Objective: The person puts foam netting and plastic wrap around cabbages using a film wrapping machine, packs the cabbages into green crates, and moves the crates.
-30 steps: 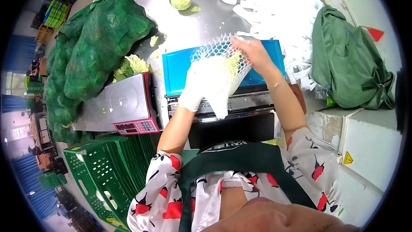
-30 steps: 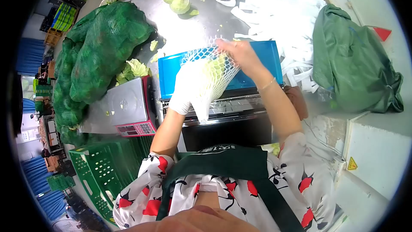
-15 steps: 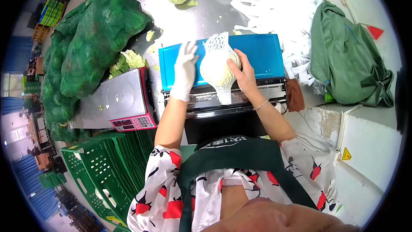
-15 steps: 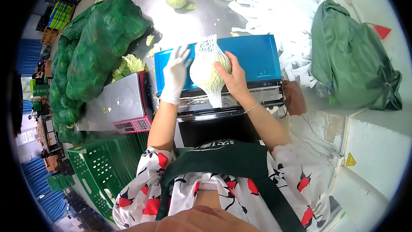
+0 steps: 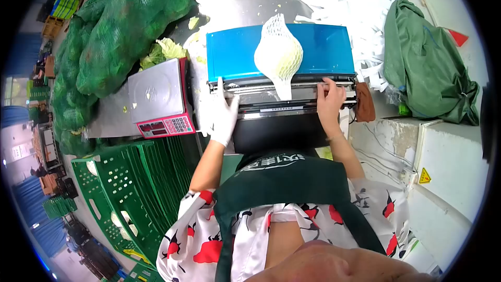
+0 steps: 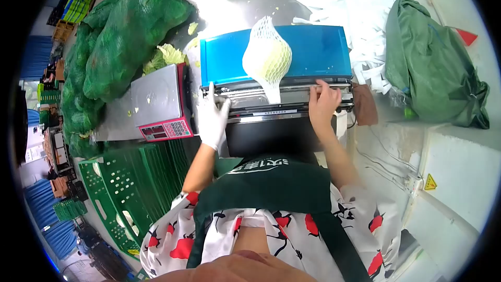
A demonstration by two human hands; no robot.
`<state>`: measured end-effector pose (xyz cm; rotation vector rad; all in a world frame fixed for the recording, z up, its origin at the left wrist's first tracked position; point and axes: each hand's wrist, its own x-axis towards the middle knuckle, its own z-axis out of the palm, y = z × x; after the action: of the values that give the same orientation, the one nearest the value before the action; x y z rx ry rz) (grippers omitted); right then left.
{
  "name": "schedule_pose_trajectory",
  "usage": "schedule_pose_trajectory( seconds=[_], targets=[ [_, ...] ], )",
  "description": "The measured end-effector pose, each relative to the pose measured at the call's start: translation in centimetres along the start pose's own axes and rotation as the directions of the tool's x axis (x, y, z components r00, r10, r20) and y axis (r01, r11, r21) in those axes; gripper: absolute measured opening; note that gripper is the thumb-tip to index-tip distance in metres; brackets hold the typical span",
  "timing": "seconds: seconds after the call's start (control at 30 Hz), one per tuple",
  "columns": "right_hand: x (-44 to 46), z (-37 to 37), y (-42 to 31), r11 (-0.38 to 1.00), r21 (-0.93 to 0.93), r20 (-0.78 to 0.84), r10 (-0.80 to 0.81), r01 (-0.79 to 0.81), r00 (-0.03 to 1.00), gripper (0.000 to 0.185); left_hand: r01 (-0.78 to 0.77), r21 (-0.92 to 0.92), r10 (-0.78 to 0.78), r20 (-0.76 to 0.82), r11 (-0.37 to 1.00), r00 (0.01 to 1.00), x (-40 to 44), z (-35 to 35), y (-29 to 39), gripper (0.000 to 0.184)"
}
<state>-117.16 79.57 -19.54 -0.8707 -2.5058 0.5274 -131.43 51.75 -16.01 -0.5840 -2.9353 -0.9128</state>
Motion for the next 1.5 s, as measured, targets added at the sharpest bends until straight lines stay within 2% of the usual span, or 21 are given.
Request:
schedule_pose_trajectory(
  seconds=[0.03, 0.1, 0.23, 0.27, 0.3, 0.37, 0.43, 0.47, 0.53, 0.57, 0.63, 0.7, 0.87, 0.97, 1.0, 1.13, 1.17, 1.2, 1.23, 1.37, 1.5],
  targets=[
    [0.2, -0.1, 0.1, 0.940, 0.306, 0.118, 0.118, -0.149, 0.986, 0.026, 0.110, -0.193, -0.094, 0.089, 0.975, 0.992, 0.5, -0.3, -0.6, 0.060],
    [0.8, -1.1, 0.5, 0.504, 0.726, 0.420, 0.214, -0.468, 0.882, 0.022, 0.262, -0.639, -0.127, 0.251, 0.723, 0.960, 0.8, 0.0, -3.7, 0.027],
    [0.0, -11.7, -0.3, 0.620, 0.612, 0.647, -0.035, -0.491, 0.762, 0.011, 0.420, -0.581, 0.083, 0.647, 0.697, 0.758, -0.7, -9.9, -2.3, 0.020],
    [-0.1, -13.4, 0.7, 0.642, 0.575, 0.721, -0.102, -0.508, 0.686, 0.010, 0.274, -0.689, 0.273, 0.573, 0.671, 0.773, -1.4, -11.0, -2.3, 0.017],
    [0.8, -15.2, 0.4, 0.525, 0.711, 0.668, -0.295, -0.468, 0.683, 0.010, 0.249, -0.743, 0.372, 0.560, 0.622, 0.740, -1.2, -12.3, -1.6, 0.015],
    [2.7, -17.9, -0.7, 0.203, 0.884, 0.450, -0.618, -0.422, 0.645, 0.011, 0.298, -0.920, 0.481, 0.387, 0.253, 0.786, -0.1, -13.0, -0.5, 0.032],
    [6.8, -16.4, -1.3, -0.077, 0.936, 0.250, -0.540, -0.343, 0.803, 0.020, 0.199, -0.965, 0.287, 0.243, 0.174, 0.927, 2.9, -12.3, 1.6, 0.074],
    [8.6, -15.1, -2.8, 0.158, 0.952, 0.302, -0.364, -0.261, 0.881, 0.034, 0.031, -0.940, 0.315, 0.145, 0.341, 0.938, 5.8, -11.0, 3.4, 0.096],
    [12.7, -11.3, -6.1, 0.636, 0.770, 0.244, -0.373, 0.055, 0.895, 0.076, -0.226, -0.685, 0.415, 0.122, 0.693, 0.902, 11.1, -7.6, 4.9, 0.129],
    [14.4, -9.0, -6.7, 0.752, 0.561, 0.253, -0.553, 0.346, 0.794, 0.100, -0.315, -0.454, 0.443, 0.208, 0.834, 0.872, 12.6, -5.3, 4.2, 0.138],
    [15.6, -2.3, -5.6, 0.660, 0.388, 0.287, -0.750, 0.643, 0.596, 0.122, -0.574, -0.235, 0.619, 0.255, 0.785, 0.743, 14.7, 0.5, 3.5, 0.138],
    [15.2, 0.7, -6.0, 0.813, 0.543, 0.552, -0.535, 0.212, 0.640, 0.128, -0.182, -0.564, 0.500, 0.482, 0.805, 0.719, 15.1, 3.1, 4.5, 0.136],
    [15.3, 1.5, -5.9, 0.797, 0.603, 0.589, -0.424, -0.025, 0.688, 0.111, 0.171, -0.789, 0.423, 0.482, 0.590, 0.767, 15.2, 3.5, 4.4, 0.100],
    [12.8, -0.6, -6.8, 0.770, 0.595, 0.660, -0.301, -0.233, 0.689, 0.099, 0.510, -0.734, 0.307, 0.663, 0.448, 0.683, 12.3, 2.1, 5.3, 0.079],
    [11.6, -1.8, -6.9, 0.772, 0.570, 0.694, -0.268, -0.281, 0.668, 0.095, 0.453, -0.741, 0.330, 0.643, 0.496, 0.691, 10.6, 1.8, 5.2, 0.066],
    [5.2, -7.5, -5.6, 0.701, 0.458, 0.870, -0.228, -0.546, 0.436, 0.070, 0.739, -0.502, 0.285, 0.864, 0.450, 0.414, 3.9, -3.9, 7.0, 0.072],
    [3.5, -9.2, -5.1, 0.788, 0.190, 0.977, -0.093, -0.585, 0.193, 0.069, 0.765, -0.450, 0.311, 0.889, 0.460, 0.336, 1.9, -4.8, 7.1, 0.075],
    [0.6, -11.4, -5.9, 0.711, 0.344, 0.932, -0.180, -0.613, 0.315, 0.069, 0.812, -0.404, 0.316, 0.905, 0.422, 0.286, -0.2, -5.1, 7.0, 0.078],
    [-1.7, -11.6, -4.7, 0.744, 0.361, 0.926, -0.214, -0.562, 0.312, 0.072, 0.852, -0.353, 0.324, 0.917, 0.386, 0.233, -2.4, -5.1, 6.9, 0.082],
    [-6.5, -8.0, -2.1, 0.712, 0.097, 0.992, -0.013, -0.695, 0.124, 0.081, 0.903, -0.163, 0.305, 0.951, 0.397, 0.037, -5.5, -1.8, 4.0, 0.089],
    [-3.9, -6.3, -4.5, 0.613, -0.012, 1.000, 0.002, -0.790, -0.013, 0.080, 0.943, -0.109, 0.208, 0.977, 0.313, 0.044, -6.6, 2.3, 0.9, 0.085]
  ],
)
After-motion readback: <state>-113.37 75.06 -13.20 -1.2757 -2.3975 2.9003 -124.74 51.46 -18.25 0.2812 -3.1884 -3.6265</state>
